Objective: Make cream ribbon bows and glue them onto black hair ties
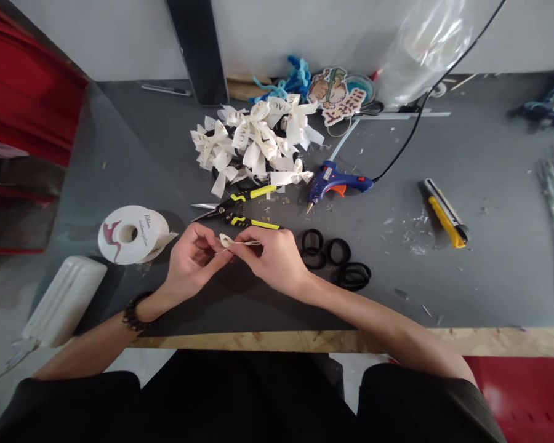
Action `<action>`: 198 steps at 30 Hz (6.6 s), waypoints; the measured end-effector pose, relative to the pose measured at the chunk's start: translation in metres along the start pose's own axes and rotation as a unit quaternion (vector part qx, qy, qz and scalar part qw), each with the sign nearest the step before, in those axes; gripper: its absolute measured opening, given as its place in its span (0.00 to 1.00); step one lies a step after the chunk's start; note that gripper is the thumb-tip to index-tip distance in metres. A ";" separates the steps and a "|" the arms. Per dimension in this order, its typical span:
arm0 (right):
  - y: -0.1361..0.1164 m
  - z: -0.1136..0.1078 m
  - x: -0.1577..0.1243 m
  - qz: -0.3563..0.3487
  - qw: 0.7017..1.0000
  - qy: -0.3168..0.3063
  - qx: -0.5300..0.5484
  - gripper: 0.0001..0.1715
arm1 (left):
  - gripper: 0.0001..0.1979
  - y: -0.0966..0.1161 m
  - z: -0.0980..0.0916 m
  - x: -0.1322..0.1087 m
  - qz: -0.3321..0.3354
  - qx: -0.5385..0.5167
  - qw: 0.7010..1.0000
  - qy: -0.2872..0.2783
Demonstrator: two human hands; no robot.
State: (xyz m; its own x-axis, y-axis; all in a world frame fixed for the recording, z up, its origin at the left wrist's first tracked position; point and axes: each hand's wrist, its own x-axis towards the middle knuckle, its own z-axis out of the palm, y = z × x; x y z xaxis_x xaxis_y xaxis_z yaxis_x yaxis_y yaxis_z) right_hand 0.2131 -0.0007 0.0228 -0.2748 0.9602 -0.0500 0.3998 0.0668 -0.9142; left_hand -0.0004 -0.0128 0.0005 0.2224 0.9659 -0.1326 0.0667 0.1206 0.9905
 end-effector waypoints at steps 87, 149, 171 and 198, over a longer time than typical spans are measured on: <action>-0.001 0.003 -0.002 -0.045 0.998 0.030 -0.026 0.17 | 0.28 -0.002 0.009 0.009 0.094 -0.017 0.992 0.077; 0.000 -0.018 0.014 0.041 0.992 -0.094 0.074 0.19 | 0.28 -0.005 -0.004 0.013 0.007 -0.081 0.996 -0.035; 0.003 -0.008 0.010 0.009 0.993 0.008 0.121 0.10 | 0.11 -0.004 -0.004 0.014 -0.039 -0.038 0.999 0.001; 0.004 0.005 0.000 0.118 0.964 -0.053 0.232 0.30 | 0.11 -0.008 -0.004 0.012 -0.027 -0.011 0.994 0.106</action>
State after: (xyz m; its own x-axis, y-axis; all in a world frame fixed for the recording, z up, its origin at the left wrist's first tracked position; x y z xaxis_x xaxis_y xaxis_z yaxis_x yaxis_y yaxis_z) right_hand 0.2107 -0.0020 0.0168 -0.3218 0.8989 -0.2974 0.0357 -0.3024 -0.9525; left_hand -0.0019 -0.0013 -0.0086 0.0083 0.9841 -0.1776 0.0520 0.1769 0.9828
